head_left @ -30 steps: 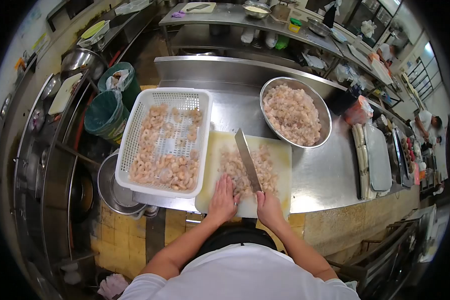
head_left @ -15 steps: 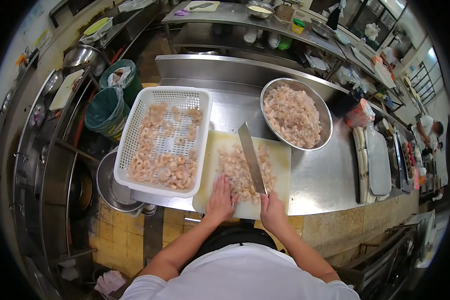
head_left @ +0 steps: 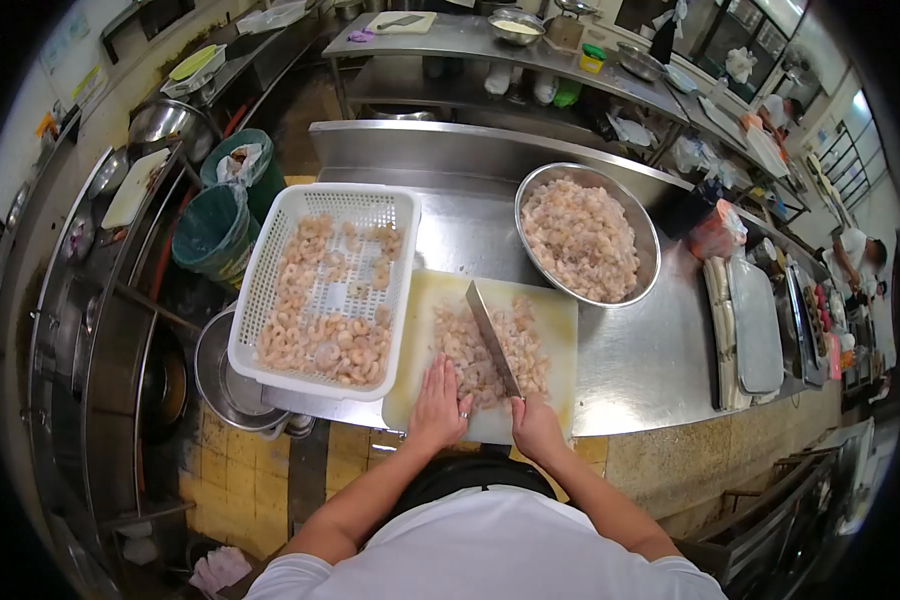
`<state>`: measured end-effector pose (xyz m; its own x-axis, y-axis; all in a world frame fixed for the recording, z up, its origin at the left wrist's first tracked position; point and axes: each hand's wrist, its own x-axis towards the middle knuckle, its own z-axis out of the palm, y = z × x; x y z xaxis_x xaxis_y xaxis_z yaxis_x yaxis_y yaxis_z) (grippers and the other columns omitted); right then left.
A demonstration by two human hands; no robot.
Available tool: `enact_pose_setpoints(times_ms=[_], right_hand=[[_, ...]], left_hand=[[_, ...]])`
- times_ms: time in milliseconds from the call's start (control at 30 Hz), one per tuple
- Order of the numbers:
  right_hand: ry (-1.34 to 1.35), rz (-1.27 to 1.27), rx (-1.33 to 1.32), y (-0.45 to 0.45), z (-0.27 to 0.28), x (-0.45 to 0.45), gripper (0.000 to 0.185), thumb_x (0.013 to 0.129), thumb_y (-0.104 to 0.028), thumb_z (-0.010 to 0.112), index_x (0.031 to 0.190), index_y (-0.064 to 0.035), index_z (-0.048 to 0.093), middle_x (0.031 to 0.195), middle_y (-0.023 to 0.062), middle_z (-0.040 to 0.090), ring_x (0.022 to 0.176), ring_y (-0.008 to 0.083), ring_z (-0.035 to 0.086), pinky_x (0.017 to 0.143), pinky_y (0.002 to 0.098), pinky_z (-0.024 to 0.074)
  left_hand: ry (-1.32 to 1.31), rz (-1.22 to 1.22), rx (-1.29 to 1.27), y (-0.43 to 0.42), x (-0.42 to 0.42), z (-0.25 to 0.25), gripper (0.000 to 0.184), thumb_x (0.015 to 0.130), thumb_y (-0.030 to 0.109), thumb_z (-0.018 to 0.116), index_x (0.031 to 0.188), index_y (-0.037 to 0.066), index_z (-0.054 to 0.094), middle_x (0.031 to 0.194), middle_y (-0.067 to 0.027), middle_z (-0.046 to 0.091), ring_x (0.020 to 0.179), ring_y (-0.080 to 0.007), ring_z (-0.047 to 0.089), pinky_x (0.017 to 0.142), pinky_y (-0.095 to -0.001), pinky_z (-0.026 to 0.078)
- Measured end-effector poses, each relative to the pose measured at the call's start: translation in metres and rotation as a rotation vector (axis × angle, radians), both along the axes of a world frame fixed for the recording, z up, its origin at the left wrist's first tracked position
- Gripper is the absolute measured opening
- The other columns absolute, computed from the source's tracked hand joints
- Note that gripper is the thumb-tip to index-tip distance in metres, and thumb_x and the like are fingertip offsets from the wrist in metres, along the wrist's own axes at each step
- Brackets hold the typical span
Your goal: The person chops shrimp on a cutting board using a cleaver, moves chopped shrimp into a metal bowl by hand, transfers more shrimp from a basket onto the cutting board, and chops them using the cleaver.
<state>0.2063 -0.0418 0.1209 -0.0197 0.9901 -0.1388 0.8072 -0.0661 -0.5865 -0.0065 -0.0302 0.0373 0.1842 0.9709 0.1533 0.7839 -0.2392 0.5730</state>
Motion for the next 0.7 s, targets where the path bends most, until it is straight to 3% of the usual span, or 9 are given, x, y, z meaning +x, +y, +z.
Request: enact_pose_setpoints(times_ms=[67,133,233,333,467,567,633,700], right_hand=[[0.028,-0.007,-0.035,0.001,0.004,0.0,0.037,0.111,-0.03,0.053,0.099,0.0049,0.06,0.081,0.0342,0.067,0.08,0.0569,0.065,0.071,0.0624,0.0491],[0.072,-0.048,-0.087,0.004,0.052,-0.004,0.04,0.111,-0.031,0.054,0.095,0.0044,0.06,0.082,0.035,0.066,0.081,0.0577,0.065,0.073,0.0639,0.0499],[0.113,-0.065,-0.086,0.003,0.08,-0.008,0.04,0.111,-0.032,0.053,0.096,0.0044,0.06,0.082,0.035,0.067,0.082,0.0576,0.066,0.074,0.0639,0.0506],[0.033,0.017,-0.001,0.0,0.004,0.002,0.039,0.111,-0.032,0.054,0.097,0.0039,0.06,0.08,0.0344,0.067,0.082,0.0572,0.066,0.073,0.0626,0.0508],[0.019,0.009,-0.074,0.002,0.015,0.003,0.037,0.11,-0.032,0.054,0.1,0.0038,0.061,0.082,0.0348,0.067,0.082,0.0572,0.066,0.074,0.0632,0.0507],[0.041,-0.015,-0.114,0.001,0.061,0.003,0.038,0.11,-0.032,0.054,0.103,0.004,0.062,0.084,0.0353,0.068,0.083,0.0573,0.066,0.075,0.0641,0.0508],[0.052,-0.04,-0.111,-0.003,0.061,0.004,0.038,0.11,-0.033,0.055,0.106,0.0042,0.062,0.085,0.0355,0.069,0.083,0.0571,0.067,0.076,0.0645,0.051],[-0.007,0.019,-0.112,-0.006,0.02,0.012,0.038,0.11,-0.034,0.056,0.106,0.0034,0.062,0.084,0.0351,0.069,0.082,0.0567,0.067,0.075,0.0642,0.0516]], left_hand=[[0.009,-0.003,-0.003,-0.002,-0.002,-0.001,0.082,0.101,0.028,0.064,0.158,-0.017,0.027,0.166,-0.0376,0.03,0.158,-0.0473,0.029,0.131,-0.0548,0.022],[0.017,-0.005,0.022,-0.002,-0.002,-0.006,0.082,0.101,0.028,0.064,0.158,-0.017,0.028,0.166,-0.0379,0.03,0.157,-0.0479,0.03,0.131,-0.0551,0.023],[0.01,-0.004,0.04,-0.001,-0.002,-0.007,0.082,0.1,0.028,0.064,0.158,-0.017,0.028,0.165,-0.0383,0.031,0.156,-0.0496,0.031,0.13,-0.0563,0.024],[0.001,-0.005,0.042,-0.002,-0.001,-0.005,0.081,0.099,0.026,0.065,0.157,-0.017,0.029,0.165,-0.0385,0.032,0.155,-0.0504,0.033,0.13,-0.057,0.025],[-0.003,0.0,0.047,-0.001,-0.003,0.0,0.08,0.099,0.024,0.065,0.157,-0.017,0.029,0.164,-0.0383,0.034,0.154,-0.0502,0.034,0.129,-0.0565,0.027],[0.018,-0.001,0.08,-0.001,-0.002,-0.006,0.079,0.098,0.023,0.065,0.156,-0.017,0.03,0.163,-0.038,0.035,0.154,-0.05,0.035,0.129,-0.0559,0.028],[0.011,-0.011,0.058,0.0,-0.004,-0.005,0.08,0.1,0.027,0.064,0.157,-0.018,0.03,0.165,-0.0377,0.032,0.155,-0.0499,0.032,0.13,-0.0571,0.026],[0.003,-0.01,0.042,-0.001,-0.004,-0.004,0.082,0.099,0.027,0.065,0.157,-0.017,0.028,0.165,-0.0377,0.032,0.155,-0.0499,0.032,0.13,-0.0565,0.025]])
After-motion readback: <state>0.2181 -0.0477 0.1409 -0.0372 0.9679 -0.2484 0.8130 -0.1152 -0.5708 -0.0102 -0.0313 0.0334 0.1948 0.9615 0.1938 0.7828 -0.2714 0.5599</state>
